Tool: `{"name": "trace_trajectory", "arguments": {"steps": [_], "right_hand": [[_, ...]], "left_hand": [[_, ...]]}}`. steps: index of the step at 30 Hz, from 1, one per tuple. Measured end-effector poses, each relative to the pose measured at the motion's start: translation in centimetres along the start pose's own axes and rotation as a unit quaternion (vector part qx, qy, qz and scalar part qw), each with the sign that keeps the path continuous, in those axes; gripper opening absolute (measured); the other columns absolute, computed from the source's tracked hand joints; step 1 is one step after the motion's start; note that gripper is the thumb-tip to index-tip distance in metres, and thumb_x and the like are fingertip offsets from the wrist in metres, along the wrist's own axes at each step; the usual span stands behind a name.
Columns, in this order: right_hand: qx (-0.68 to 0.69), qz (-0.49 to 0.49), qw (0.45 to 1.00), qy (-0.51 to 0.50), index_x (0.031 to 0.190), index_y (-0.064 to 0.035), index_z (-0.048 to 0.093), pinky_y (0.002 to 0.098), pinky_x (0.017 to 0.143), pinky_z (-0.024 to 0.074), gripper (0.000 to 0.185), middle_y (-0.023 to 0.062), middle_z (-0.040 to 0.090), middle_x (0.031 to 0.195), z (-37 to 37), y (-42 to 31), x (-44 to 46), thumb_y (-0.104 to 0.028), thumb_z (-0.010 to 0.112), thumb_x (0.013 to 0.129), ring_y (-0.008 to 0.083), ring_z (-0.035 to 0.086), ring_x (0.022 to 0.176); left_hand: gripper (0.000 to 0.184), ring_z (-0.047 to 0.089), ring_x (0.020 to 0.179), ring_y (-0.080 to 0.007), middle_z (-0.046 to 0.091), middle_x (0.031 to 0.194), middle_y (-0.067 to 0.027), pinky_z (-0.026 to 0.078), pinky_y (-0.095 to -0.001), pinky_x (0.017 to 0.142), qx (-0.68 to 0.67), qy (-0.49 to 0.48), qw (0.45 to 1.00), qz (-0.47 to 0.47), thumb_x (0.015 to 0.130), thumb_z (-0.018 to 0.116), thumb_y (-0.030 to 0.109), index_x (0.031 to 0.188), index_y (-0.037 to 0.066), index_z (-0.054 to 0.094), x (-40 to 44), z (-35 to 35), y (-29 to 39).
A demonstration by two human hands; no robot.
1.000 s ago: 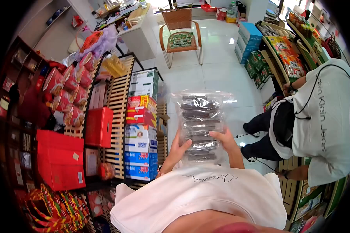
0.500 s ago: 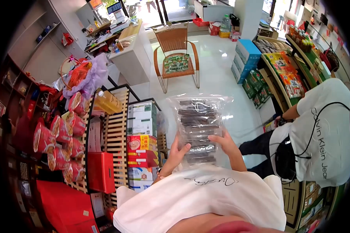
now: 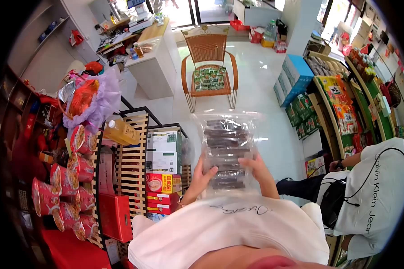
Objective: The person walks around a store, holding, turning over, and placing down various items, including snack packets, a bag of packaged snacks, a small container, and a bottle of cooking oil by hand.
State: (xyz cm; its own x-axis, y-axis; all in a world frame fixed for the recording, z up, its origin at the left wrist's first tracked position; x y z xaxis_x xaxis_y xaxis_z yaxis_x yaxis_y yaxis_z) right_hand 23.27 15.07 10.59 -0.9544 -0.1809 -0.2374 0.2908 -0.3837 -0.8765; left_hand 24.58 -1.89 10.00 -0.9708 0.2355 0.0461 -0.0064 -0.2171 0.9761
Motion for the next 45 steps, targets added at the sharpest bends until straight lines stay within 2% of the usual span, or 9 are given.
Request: {"name": "trace_trajectory", "arguments": {"steps": [15,22,28,31,32,35,38,42,45], "right_hand": [[0.055,-0.028,0.998,0.027,0.127,-0.0019,0.028,0.0312,0.085,0.036,0.071,0.0111,0.048,0.11,-9.2,-8.6,26.5,-0.013,0.064,0.066,0.0208,0.046,0.099],[0.12,-0.005,0.99,0.079,0.12,-0.0009,0.038,0.0316,0.088,0.0336,0.06,0.0112,0.05,0.107,-15.3,-10.3,35.5,-0.014,0.063,0.067,0.0208,0.045,0.102],[0.067,-0.039,0.989,0.127,0.12,0.0023,0.032,0.0283,0.086,0.0342,0.062,0.0097,0.048,0.108,-16.0,-10.5,41.7,-0.02,0.065,0.072,0.0174,0.044,0.1],[-0.054,-0.028,0.989,0.138,0.122,0.0009,0.028,0.0242,0.081,0.0364,0.064,0.0084,0.048,0.106,-14.1,-11.6,46.4,-0.023,0.065,0.074,0.0142,0.044,0.096],[-0.081,0.017,0.99,0.112,0.127,0.0017,0.025,0.0253,0.086,0.0339,0.071,0.0113,0.044,0.114,-13.7,-10.6,48.4,-0.027,0.063,0.075,0.0177,0.042,0.103],[-0.067,0.039,0.994,0.079,0.114,-0.0007,0.035,0.0198,0.063,0.0378,0.055,0.0031,0.051,0.09,-13.6,-6.4,55.7,-0.024,0.065,0.074,0.0081,0.047,0.077],[-0.129,0.115,0.976,0.131,0.107,-0.0037,0.039,0.0199,0.057,0.0359,0.049,0.0013,0.051,0.082,-13.9,-2.6,62.6,-0.027,0.065,0.074,0.0067,0.045,0.07],[-0.175,0.208,0.96,0.071,0.109,-0.0046,0.039,0.0252,0.059,0.0405,0.053,0.0042,0.053,0.086,-14.6,3.6,72.9,-0.034,0.064,0.073,0.0102,0.05,0.076],[-0.135,0.249,0.955,0.093,0.112,-0.0044,0.038,0.0269,0.065,0.0419,0.055,0.0074,0.055,0.092,-15.7,9.7,80.0,-0.032,0.064,0.073,0.0144,0.053,0.083]], "left_hand": [[0.063,0.037,0.111,-0.0154,0.035,0.126,-0.0109,0.031,-0.0266,0.092,0.025,-0.017,0.998,-0.061,0.081,0.055,0.01,0.131,-0.001,0.018,29.8,0.1,-0.6],[0.061,0.039,0.108,-0.0137,0.039,0.122,-0.0092,0.033,-0.0255,0.09,0.034,-0.074,0.994,-0.078,0.082,0.054,0.011,0.131,0.001,0.02,41.7,1.1,-4.1],[0.061,0.041,0.106,-0.0123,0.042,0.119,-0.0081,0.035,-0.0238,0.087,-0.035,-0.04,0.994,-0.092,0.081,0.055,0.008,0.13,-0.001,0.021,46.5,-1.7,-6.4],[0.06,0.044,0.101,-0.0116,0.045,0.116,-0.008,0.037,-0.0229,0.085,-0.016,-0.008,0.996,-0.089,0.08,0.055,0.007,0.129,-0.002,0.023,49.5,-6.0,-9.1],[0.059,0.045,0.1,-0.0113,0.046,0.115,-0.008,0.037,-0.0225,0.084,-0.018,0.0,0.997,-0.081,0.08,0.056,0.006,0.129,-0.002,0.024,50.8,-7.3,-9.7],[0.059,0.047,0.097,-0.0112,0.047,0.113,-0.0088,0.039,-0.0219,0.082,-0.023,0.028,0.993,-0.115,0.08,0.056,0.006,0.129,-0.003,0.025,54.9,-12.0,-12.8],[0.057,0.046,0.098,-0.0123,0.047,0.112,-0.0092,0.039,-0.0231,0.082,-0.028,0.045,0.987,-0.154,0.08,0.057,0.008,0.127,-0.003,0.027,59.5,-17.5,-17.4],[0.054,0.046,0.1,-0.0146,0.047,0.113,-0.0092,0.037,-0.0262,0.086,-0.051,0.053,0.976,-0.206,0.08,0.057,0.013,0.125,-0.001,0.03,66.2,-24.3,-23.6],[0.055,0.047,0.097,-0.0137,0.046,0.112,-0.0085,0.04,-0.0252,0.08,0.009,0.034,0.953,-0.301,0.081,0.056,0.015,0.127,0.003,0.028,70.0,-29.8,-30.6]]}}
Point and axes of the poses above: each hand's wrist, its own x-axis towards the middle knuckle, its own z-axis out of the palm, y = z × x, the point moved 7 cm from there along x, towards the middle knuckle
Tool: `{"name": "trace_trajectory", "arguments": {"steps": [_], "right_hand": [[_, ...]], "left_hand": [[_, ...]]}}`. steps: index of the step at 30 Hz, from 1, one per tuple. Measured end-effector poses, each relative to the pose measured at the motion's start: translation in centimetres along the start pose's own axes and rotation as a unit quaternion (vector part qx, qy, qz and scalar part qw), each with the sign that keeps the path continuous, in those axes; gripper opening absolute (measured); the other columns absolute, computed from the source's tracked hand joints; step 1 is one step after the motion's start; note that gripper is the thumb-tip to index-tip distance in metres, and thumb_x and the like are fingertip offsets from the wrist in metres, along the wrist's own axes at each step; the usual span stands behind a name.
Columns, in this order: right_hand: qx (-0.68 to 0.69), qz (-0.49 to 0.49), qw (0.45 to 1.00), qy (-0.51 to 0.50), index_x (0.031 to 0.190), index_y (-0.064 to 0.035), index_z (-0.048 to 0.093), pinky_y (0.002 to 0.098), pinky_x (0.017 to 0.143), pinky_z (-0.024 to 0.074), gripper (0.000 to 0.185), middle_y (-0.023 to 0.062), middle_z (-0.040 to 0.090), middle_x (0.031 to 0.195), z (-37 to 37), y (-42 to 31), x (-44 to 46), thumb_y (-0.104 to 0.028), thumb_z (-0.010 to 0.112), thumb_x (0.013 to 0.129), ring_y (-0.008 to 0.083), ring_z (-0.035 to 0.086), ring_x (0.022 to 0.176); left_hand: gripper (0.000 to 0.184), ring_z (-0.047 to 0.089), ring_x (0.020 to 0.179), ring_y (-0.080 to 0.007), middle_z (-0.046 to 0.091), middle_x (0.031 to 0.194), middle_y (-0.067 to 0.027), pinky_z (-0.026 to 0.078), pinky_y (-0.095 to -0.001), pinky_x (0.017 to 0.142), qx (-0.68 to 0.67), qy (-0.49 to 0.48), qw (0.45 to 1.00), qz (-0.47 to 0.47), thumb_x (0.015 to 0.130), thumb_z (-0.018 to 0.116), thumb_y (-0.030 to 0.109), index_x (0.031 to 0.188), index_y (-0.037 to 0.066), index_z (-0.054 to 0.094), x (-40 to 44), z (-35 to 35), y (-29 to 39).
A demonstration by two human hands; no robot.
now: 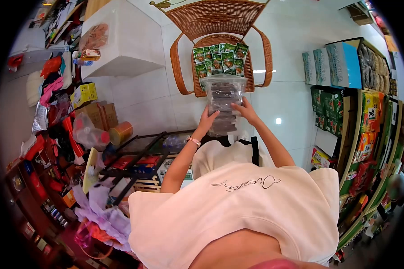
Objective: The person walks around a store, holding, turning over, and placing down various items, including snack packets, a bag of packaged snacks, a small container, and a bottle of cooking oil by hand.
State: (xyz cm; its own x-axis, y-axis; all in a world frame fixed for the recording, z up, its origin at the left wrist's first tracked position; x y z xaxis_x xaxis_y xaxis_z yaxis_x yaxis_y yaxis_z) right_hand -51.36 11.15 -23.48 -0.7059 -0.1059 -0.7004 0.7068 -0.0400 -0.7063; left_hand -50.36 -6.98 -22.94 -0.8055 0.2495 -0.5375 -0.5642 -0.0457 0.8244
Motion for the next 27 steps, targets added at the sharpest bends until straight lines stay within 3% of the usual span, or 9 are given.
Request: {"name": "trace_trajectory", "arguments": {"steps": [4,5,11,14,18,19,21,25,27], "right_hand": [[-0.031,0.002,1.0,0.003,0.122,-0.0005,0.032,0.0287,0.073,0.0419,0.067,0.0112,0.054,0.1,1.5,2.1,12.0,-0.029,0.066,0.072,0.018,0.053,0.087],[-0.031,0.047,0.998,-0.017,0.125,-0.0038,0.03,0.0271,0.069,0.0416,0.069,0.0098,0.053,0.099,1.9,1.9,13.9,-0.03,0.065,0.073,0.0156,0.051,0.089],[-0.038,0.056,0.996,0.054,0.12,0.0011,0.034,0.0302,0.071,0.0426,0.067,0.0124,0.055,0.098,2.0,4.4,27.8,-0.031,0.066,0.072,0.0166,0.053,0.083],[-0.124,-0.001,0.99,0.059,0.12,0.0023,0.033,0.0296,0.071,0.0428,0.069,0.013,0.056,0.096,0.9,8.8,35.5,-0.034,0.065,0.071,0.0178,0.054,0.083],[-0.341,-0.003,0.931,0.128,0.118,0.0003,0.037,0.0361,0.075,0.0434,0.062,0.0194,0.057,0.096,0.1,2.9,34.7,-0.03,0.063,0.071,0.03,0.056,0.088],[-0.34,0.01,0.932,0.125,0.118,0.0003,0.038,0.0375,0.077,0.0425,0.06,0.0207,0.056,0.098,0.0,2.7,34.5,-0.03,0.061,0.071,0.0323,0.054,0.09],[-0.337,0.034,0.933,0.118,0.117,0.0003,0.04,0.0403,0.081,0.0408,0.057,0.0232,0.054,0.102,-0.5,2.6,33.4,-0.029,0.058,0.071,0.0367,0.052,0.094],[-0.315,0.065,0.944,0.069,0.111,-0.0002,0.045,0.0386,0.079,0.0418,0.05,0.0217,0.056,0.098,-1.5,3.1,29.2,-0.028,0.057,0.072,0.0342,0.054,0.091],[-0.334,0.051,0.939,0.069,0.106,-0.0013,0.049,0.0368,0.074,0.0434,0.042,0.0196,0.058,0.093,-2.2,3.7,26.9,-0.027,0.057,0.074,0.0309,0.056,0.088]], "left_hand": [[0.055,0.049,0.095,-0.015,0.05,0.109,-0.0073,0.041,-0.028,0.079,-0.018,0.042,0.997,-0.063,0.079,0.058,0.015,0.126,0.005,0.03,8.9,-5.3,-3.1],[0.053,0.049,0.096,-0.0154,0.05,0.109,-0.0074,0.041,-0.0281,0.08,-0.04,0.044,0.996,-0.072,0.079,0.058,0.012,0.124,0.004,0.032,11.1,-6.1,-3.3],[0.048,0.05,0.093,-0.0162,0.052,0.106,-0.0053,0.042,-0.0302,0.078,-0.054,0.065,0.981,-0.172,0.077,0.059,0.01,0.12,0.008,0.037,23.1,-11.6,-8.1],[0.047,0.051,0.093,-0.0168,0.053,0.105,-0.0054,0.042,-0.0304,0.078,-0.024,0.076,0.982,-0.174,0.077,0.06,0.01,0.118,0.007,0.038,27.4,-12.8,-8.3],[0.055,0.047,0.104,-0.0211,0.047,0.116,-0.0124,0.037,-0.028,0.085,0.018,0.113,0.983,-0.143,0.078,0.057,0.008,0.126,0.002,0.031,29.8,-13.4,-7.4],[0.059,0.041,0.112,-0.0228,0.042,0.123,-0.0141,0.033,-0.028,0.09,0.057,0.119,0.976,-0.175,0.079,0.056,0.011,0.129,0.002,0.026,29.7,-13.6,-7.7],[0.062,0.043,0.107,-0.0214,0.041,0.123,-0.0119,0.035,-0.0306,0.087,0.052,0.118,0.967,-0.221,0.081,0.056,0.018,0.131,0.005,0.022,29.6,-14.3,-11.0],[0.057,0.045,0.103,-0.0194,0.046,0.118,-0.0085,0.038,-0.03,0.082,-0.008,0.114,0.966,-0.231,0.082,0.053,0.026,0.13,0.005,0.028,27.7,-13.8,-9.5],[0.048,0.048,0.098,-0.0182,0.052,0.109,-0.0073,0.04,-0.0294,0.079,0.133,0.084,0.968,-0.193,0.082,0.052,0.025,0.123,0.005,0.038,26.4,-14.3,-8.5]]}}
Point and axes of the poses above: each hand's wrist, its own x-axis towards the middle knuckle, its own z-axis out of the palm, y = z × x, the point moved 7 cm from there along x, towards the middle knuckle
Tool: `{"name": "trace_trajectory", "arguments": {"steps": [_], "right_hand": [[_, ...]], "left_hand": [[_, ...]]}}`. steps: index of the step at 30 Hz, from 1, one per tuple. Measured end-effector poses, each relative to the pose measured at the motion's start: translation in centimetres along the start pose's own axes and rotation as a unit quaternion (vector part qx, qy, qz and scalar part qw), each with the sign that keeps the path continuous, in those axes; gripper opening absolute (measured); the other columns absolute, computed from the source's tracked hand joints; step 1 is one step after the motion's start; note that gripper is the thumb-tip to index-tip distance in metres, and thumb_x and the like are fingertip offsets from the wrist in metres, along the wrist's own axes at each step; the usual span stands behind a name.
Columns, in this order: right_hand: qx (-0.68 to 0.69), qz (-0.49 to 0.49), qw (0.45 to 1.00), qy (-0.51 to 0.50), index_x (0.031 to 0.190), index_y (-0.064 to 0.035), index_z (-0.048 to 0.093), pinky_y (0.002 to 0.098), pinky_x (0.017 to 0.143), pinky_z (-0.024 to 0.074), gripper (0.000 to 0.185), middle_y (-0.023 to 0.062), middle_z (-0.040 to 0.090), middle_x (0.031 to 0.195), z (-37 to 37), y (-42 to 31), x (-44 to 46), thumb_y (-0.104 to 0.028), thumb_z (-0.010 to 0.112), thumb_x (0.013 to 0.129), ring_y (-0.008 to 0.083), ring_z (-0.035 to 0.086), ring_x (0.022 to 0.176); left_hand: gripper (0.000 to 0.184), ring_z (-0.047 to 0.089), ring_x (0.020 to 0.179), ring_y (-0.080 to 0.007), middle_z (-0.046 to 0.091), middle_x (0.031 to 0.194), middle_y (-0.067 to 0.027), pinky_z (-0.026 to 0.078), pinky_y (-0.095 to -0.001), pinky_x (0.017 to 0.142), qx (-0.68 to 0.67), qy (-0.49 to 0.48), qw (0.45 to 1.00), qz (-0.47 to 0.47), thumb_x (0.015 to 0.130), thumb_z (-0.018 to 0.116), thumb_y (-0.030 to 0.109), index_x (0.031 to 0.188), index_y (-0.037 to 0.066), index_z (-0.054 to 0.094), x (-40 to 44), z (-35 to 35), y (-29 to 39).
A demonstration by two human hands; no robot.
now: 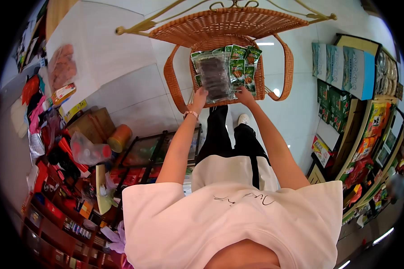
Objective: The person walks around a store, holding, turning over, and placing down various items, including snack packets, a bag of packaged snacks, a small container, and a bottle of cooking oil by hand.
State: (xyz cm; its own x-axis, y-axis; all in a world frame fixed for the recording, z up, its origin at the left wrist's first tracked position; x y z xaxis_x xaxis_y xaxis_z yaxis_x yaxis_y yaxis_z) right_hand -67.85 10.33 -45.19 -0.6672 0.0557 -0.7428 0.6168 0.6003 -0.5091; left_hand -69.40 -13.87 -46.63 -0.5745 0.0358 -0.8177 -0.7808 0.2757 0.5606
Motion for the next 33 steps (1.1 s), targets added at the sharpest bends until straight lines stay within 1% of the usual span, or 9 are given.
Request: {"name": "trace_trajectory", "arguments": {"steps": [7,13,17,19,21,23,25,26,33], "right_hand": [[-0.061,-0.084,0.992,-0.071,0.098,-0.0016,0.054,0.0381,0.074,0.0434,0.035,0.0193,0.059,0.087,-4.6,2.4,-8.0,-0.026,0.057,0.073,0.0335,0.056,0.085],[-0.181,-0.176,0.962,-0.101,0.101,0.0,0.054,0.0398,0.071,0.0446,0.041,0.0224,0.059,0.087,-8.6,9.2,-6.2,-0.031,0.054,0.074,0.0353,0.056,0.085],[-0.266,-0.1,0.941,-0.185,0.088,-0.0006,0.06,0.0379,0.068,0.0462,0.03,0.0203,0.06,0.079,-12.8,6.9,-5.2,-0.025,0.058,0.071,0.0348,0.058,0.075],[-0.362,-0.415,0.811,-0.195,0.086,-0.0015,0.06,0.0375,0.068,0.0464,0.026,0.0201,0.06,0.079,-14.3,3.7,-5.5,-0.023,0.057,0.071,0.0344,0.058,0.075],[-0.337,-0.271,0.888,-0.158,0.088,-0.0019,0.06,0.0376,0.07,0.0467,0.026,0.0208,0.06,0.082,-16.8,3.8,-1.8,-0.022,0.054,0.072,0.0357,0.058,0.076],[-0.376,-0.318,0.865,-0.096,0.078,-0.0041,0.061,0.0382,0.066,0.0473,0.017,0.0188,0.06,0.075,-18.6,2.1,-1.7,-0.016,0.053,0.069,0.0337,0.058,0.072],[-0.463,-0.515,0.712,-0.117,0.068,-0.0074,0.059,0.0396,0.062,0.0465,0.008,0.0147,0.058,0.067,-16.6,7.9,8.1,-0.013,0.054,0.065,0.0295,0.057,0.067],[-0.569,-0.653,0.476,-0.15,0.06,-0.0092,0.055,0.0402,0.056,0.0451,0.003,0.0105,0.056,0.061,-15.9,4.0,1.0,-0.012,0.053,0.061,0.0259,0.057,0.062],[-0.61,-0.665,0.279,-0.327,0.065,-0.0062,0.058,0.0392,0.053,0.0439,0.011,0.0123,0.056,0.064,-5.2,1.7,-3.4,-0.016,0.053,0.068,0.0267,0.055,0.061]], "left_hand": [[0.028,0.054,0.094,-0.0255,0.058,0.099,-0.0133,0.042,-0.0327,0.079,0.264,0.02,0.962,0.07,0.08,0.05,0.023,0.099,0.004,0.057,-10.6,-3.1,4.4],[0.027,0.059,0.083,-0.0235,0.061,0.087,-0.0128,0.045,-0.0316,0.073,0.078,0.204,0.969,0.116,0.08,0.048,0.019,0.099,0.002,0.056,-18.0,-5.2,2.8],[0.024,0.059,0.077,-0.0176,0.062,0.081,-0.0115,0.045,-0.0278,0.069,-0.185,0.326,0.92,0.115,0.081,0.047,0.017,0.096,0.001,0.056,-23.6,-2.1,-2.1],[0.025,0.059,0.075,-0.0177,0.062,0.081,-0.0109,0.045,-0.0281,0.069,-0.268,0.378,0.88,0.102,0.081,0.047,0.02,0.095,0.002,0.057,-24.4,2.2,-8.4],[0.027,0.059,0.077,-0.0235,0.062,0.082,-0.012,0.045,-0.0325,0.071,-0.224,0.405,0.885,0.047,0.08,0.047,0.024,0.094,0.004,0.057,-27.0,8.5,-13.9],[0.028,0.057,0.083,-0.0304,0.061,0.087,-0.0141,0.044,-0.0373,0.075,-0.094,0.407,0.908,-0.033,0.078,0.046,0.026,0.091,0.004,0.059,-32.3,14.9,-15.6],[0.029,0.059,0.075,-0.0239,0.061,0.083,-0.0118,0.045,-0.0333,0.072,-0.011,0.388,0.917,-0.089,0.079,0.045,0.027,0.087,0.004,0.061,-36.2,21.4,-17.7],[0.029,0.057,0.081,-0.0288,0.06,0.087,-0.0143,0.044,-0.0356,0.075,-0.074,0.395,0.908,-0.12,0.077,0.045,0.025,0.087,0.004,0.061,-38.0,24.8,-19.3],[0.03,0.06,0.081,-0.0261,0.062,0.086,-0.0144,0.045,-0.0327,0.075,-0.464,0.446,0.73,-0.23,0.075,0.048,0.024,0.089,0.002,0.062,-44.0,44.6,-25.1]]}}
Point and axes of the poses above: each hand's wrist, its own x-axis towards the middle knuckle, its own z-axis out of the palm, y = z × x, the point moved 7 cm from there along x, towards the middle knuckle
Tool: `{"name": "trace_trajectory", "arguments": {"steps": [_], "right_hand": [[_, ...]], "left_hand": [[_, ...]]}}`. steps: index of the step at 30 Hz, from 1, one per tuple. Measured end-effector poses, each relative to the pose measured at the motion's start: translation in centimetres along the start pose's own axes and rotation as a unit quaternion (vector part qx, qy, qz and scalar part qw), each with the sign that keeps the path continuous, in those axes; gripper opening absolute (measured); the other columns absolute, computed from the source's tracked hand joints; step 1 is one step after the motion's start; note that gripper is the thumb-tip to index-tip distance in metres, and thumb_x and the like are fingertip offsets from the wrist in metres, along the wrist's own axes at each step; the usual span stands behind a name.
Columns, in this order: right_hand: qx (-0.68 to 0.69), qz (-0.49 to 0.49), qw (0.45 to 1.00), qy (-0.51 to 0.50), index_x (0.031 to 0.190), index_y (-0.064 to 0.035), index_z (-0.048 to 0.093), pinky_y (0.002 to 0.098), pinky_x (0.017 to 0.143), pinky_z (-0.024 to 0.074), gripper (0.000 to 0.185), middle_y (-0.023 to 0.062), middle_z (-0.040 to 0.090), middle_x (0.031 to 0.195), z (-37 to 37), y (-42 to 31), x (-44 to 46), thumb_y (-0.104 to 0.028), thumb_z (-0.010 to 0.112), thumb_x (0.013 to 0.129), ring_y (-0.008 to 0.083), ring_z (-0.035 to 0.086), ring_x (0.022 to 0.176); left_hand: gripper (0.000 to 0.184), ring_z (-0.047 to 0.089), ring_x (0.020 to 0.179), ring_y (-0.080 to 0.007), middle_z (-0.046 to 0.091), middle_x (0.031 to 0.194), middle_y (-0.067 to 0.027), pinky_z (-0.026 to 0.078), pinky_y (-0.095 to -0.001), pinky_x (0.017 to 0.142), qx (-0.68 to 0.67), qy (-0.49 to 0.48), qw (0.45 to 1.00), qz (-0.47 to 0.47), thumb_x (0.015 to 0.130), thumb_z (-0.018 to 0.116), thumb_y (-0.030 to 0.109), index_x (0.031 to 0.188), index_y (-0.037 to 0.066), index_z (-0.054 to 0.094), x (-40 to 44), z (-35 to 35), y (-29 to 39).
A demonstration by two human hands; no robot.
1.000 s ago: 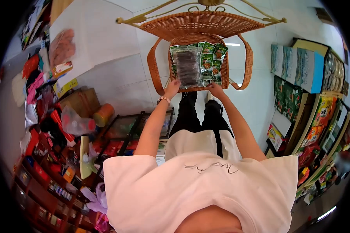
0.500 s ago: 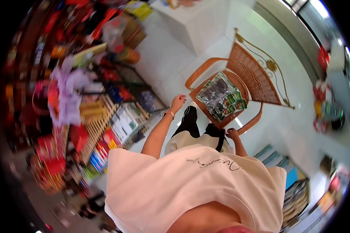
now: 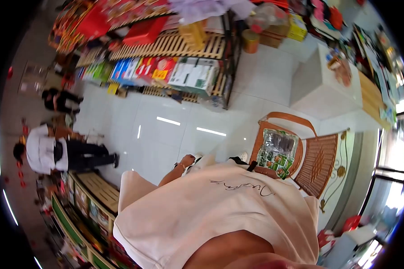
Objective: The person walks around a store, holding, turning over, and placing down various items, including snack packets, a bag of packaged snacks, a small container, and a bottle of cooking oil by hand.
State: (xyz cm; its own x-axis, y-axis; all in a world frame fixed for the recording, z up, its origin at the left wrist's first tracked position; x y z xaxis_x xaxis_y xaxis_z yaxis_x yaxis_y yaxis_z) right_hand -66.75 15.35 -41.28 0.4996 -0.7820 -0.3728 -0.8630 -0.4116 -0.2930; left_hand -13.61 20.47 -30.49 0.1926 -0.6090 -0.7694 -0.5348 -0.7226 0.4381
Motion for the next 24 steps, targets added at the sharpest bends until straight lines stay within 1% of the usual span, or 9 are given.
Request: {"name": "trace_trajectory", "arguments": {"steps": [2,5,7,9,12,13,17,19,24], "right_hand": [[-0.043,-0.056,0.997,0.02,0.066,-0.0055,0.058,0.0391,0.052,0.0437,0.013,0.0126,0.056,0.063,-3.6,-1.9,4.6,-0.017,0.053,0.07,0.0263,0.055,0.06],[0.313,0.237,0.918,-0.059,0.076,-0.0028,0.058,0.0383,0.05,0.043,0.024,0.0129,0.055,0.065,-6.0,-2.4,11.8,-0.026,0.052,0.075,0.0232,0.053,0.057],[0.248,0.173,0.949,-0.093,0.086,-0.0036,0.056,0.0351,0.047,0.0421,0.031,0.009,0.056,0.069,-11.0,-8.1,15.9,-0.032,0.05,0.077,0.0184,0.051,0.056],[0.412,0.21,0.883,-0.077,0.094,-0.0069,0.054,0.0304,0.046,0.0412,0.031,0.0064,0.058,0.073,-11.5,-12.0,19.8,-0.031,0.05,0.076,0.0162,0.051,0.056],[0.414,0.186,0.889,-0.055,0.095,-0.0094,0.055,0.028,0.047,0.0409,0.028,0.0048,0.057,0.074,-13.5,-21.3,23.8,-0.03,0.05,0.076,0.0143,0.051,0.058],[0.408,0.164,0.895,-0.07,0.095,-0.0099,0.055,0.0282,0.047,0.0412,0.027,0.0047,0.057,0.074,-13.4,-24.6,24.4,-0.03,0.05,0.076,0.0142,0.051,0.059],[0.372,0.095,0.91,-0.158,0.095,-0.0113,0.055,0.0301,0.052,0.0433,0.027,0.0032,0.057,0.076,-10.6,-35.5,27.5,-0.03,0.052,0.076,0.0146,0.051,0.062],[0.34,0.103,0.913,-0.2,0.095,-0.012,0.055,0.033,0.056,0.044,0.027,0.0034,0.056,0.08,-9.1,-38.6,26.6,-0.03,0.053,0.075,0.0161,0.051,0.065],[0.255,0.186,0.905,-0.284,0.096,-0.0122,0.055,0.0372,0.06,0.0437,0.028,0.0047,0.056,0.086,-6.5,-40.1,25.8,-0.03,0.055,0.074,0.019,0.051,0.071]], "left_hand": [[0.03,0.06,0.08,-0.0239,0.063,0.086,-0.0132,0.046,-0.0312,0.073,-0.093,0.024,0.995,-0.012,0.076,0.05,0.025,0.091,0.002,0.061,-1.0,0.0,-2.6],[0.029,0.059,0.08,-0.0226,0.062,0.087,-0.0133,0.045,-0.0306,0.073,-0.166,0.05,0.985,0.003,0.077,0.05,0.023,0.093,0.001,0.061,-3.4,-0.3,-5.1],[0.029,0.057,0.078,-0.0196,0.062,0.087,-0.0122,0.045,-0.0298,0.071,-0.169,0.079,0.982,0.03,0.078,0.051,0.021,0.096,0.001,0.059,-5.0,-1.4,-6.4],[0.029,0.057,0.079,-0.0206,0.062,0.088,-0.0125,0.045,-0.0298,0.072,-0.214,0.101,0.971,0.016,0.078,0.052,0.021,0.096,0.0,0.059,-6.6,-2.3,-8.5],[0.029,0.057,0.082,-0.0209,0.062,0.089,-0.0135,0.045,-0.0298,0.072,-0.319,0.115,0.941,-0.023,0.077,0.053,0.021,0.095,0.0,0.06,-7.3,-2.5,-14.8],[0.03,0.059,0.081,-0.0293,0.062,0.086,-0.0165,0.045,-0.0337,0.072,-0.28,0.149,0.948,-0.038,0.075,0.05,0.025,0.09,0.001,0.062,-9.1,-3.8,-15.9],[0.034,0.058,0.082,-0.0304,0.06,0.086,-0.0192,0.045,-0.0352,0.072,-0.099,0.212,0.967,0.1,0.073,0.045,0.028,0.084,0.0,0.061,-7.6,-4.2,-25.7],[0.032,0.061,0.072,-0.0247,0.063,0.081,-0.0137,0.047,-0.0346,0.062,-0.231,0.213,0.947,-0.063,0.074,0.048,0.028,0.083,0.001,0.062,-10.1,-5.6,-28.8],[0.03,0.058,0.06,-0.016,0.062,0.075,-0.0098,0.043,-0.0258,0.045,-0.364,0.192,0.905,-0.108,0.077,0.049,0.024,0.094,0.0,0.058,-10.6,-7.5,-34.9]]}}
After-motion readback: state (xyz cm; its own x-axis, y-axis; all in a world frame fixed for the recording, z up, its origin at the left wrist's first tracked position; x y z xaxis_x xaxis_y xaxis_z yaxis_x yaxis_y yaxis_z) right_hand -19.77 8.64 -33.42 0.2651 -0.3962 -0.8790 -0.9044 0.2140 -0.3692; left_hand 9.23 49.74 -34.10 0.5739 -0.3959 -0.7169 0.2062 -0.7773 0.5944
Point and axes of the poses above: each hand's wrist, its own x-axis towards the middle knuckle, its own z-axis out of the palm, y = z × x, the point moved 7 cm from there along x, towards the middle knuckle
